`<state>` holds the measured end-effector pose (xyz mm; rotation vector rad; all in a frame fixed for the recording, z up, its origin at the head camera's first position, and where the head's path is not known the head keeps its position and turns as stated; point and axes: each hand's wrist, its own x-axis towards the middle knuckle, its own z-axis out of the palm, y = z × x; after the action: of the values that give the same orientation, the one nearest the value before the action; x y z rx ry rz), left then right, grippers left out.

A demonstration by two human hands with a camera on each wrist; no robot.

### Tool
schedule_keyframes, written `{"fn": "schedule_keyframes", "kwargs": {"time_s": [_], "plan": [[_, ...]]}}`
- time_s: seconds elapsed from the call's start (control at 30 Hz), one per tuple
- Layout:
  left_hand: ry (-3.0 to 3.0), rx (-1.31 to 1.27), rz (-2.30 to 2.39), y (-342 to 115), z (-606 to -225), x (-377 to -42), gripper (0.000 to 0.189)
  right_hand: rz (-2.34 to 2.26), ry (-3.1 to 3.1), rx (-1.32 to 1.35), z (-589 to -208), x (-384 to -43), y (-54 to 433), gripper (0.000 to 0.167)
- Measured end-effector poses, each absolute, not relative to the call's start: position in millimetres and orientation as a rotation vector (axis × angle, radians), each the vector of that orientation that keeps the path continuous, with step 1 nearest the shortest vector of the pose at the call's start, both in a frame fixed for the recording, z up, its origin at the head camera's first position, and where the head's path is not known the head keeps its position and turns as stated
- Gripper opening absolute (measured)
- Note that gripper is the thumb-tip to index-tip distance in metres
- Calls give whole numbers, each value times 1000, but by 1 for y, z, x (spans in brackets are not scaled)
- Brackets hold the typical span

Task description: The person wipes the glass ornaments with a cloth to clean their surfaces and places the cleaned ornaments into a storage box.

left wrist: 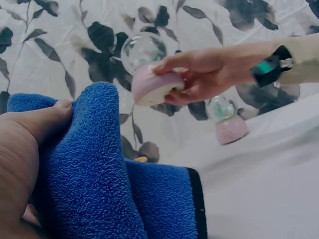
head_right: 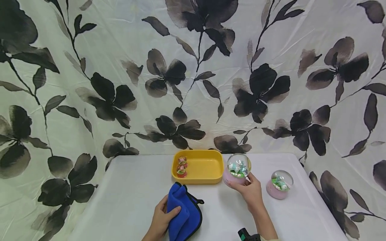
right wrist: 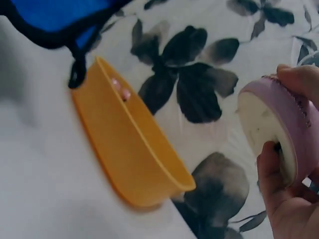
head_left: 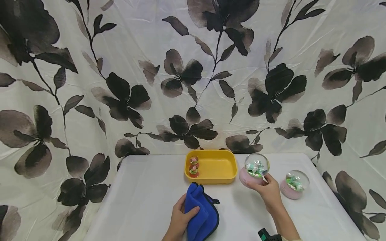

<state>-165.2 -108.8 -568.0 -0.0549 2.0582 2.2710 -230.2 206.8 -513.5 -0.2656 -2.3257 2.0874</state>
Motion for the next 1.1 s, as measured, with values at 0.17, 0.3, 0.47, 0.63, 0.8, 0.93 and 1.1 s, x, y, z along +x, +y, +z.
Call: {"fn": "schedule_keyframes", "kwargs": {"time_s": [0.17,0.3,0.47,0.63,0.8,0.93,1.1], "plan": [[2119,-66,2282,-106,-562,-172,69,2001,-2372,-270,-500,-209,195,85],[2134,-72,2302,-104,-560,-172,68,1913,-2395,-253,-502,-197,181,87],[2150,-93,2317,-102,-556,-170,68,1809,-2421,-251,-512,-185,171,87],[2222,-134,2338,-98,-554,-169,68,1745,-2478,-213,-528,-179,164,87],[2230,-142,2339,-94,-549,-168,70,1684,-2520,-146,-539,-175,153,83],[2188,-105,2376,-91,-544,-167,69,1640,-2522,-72,-541,-175,143,83],[2142,-62,2308,-90,-543,-161,71,1596,-2556,-13,-545,-170,130,80]]}}
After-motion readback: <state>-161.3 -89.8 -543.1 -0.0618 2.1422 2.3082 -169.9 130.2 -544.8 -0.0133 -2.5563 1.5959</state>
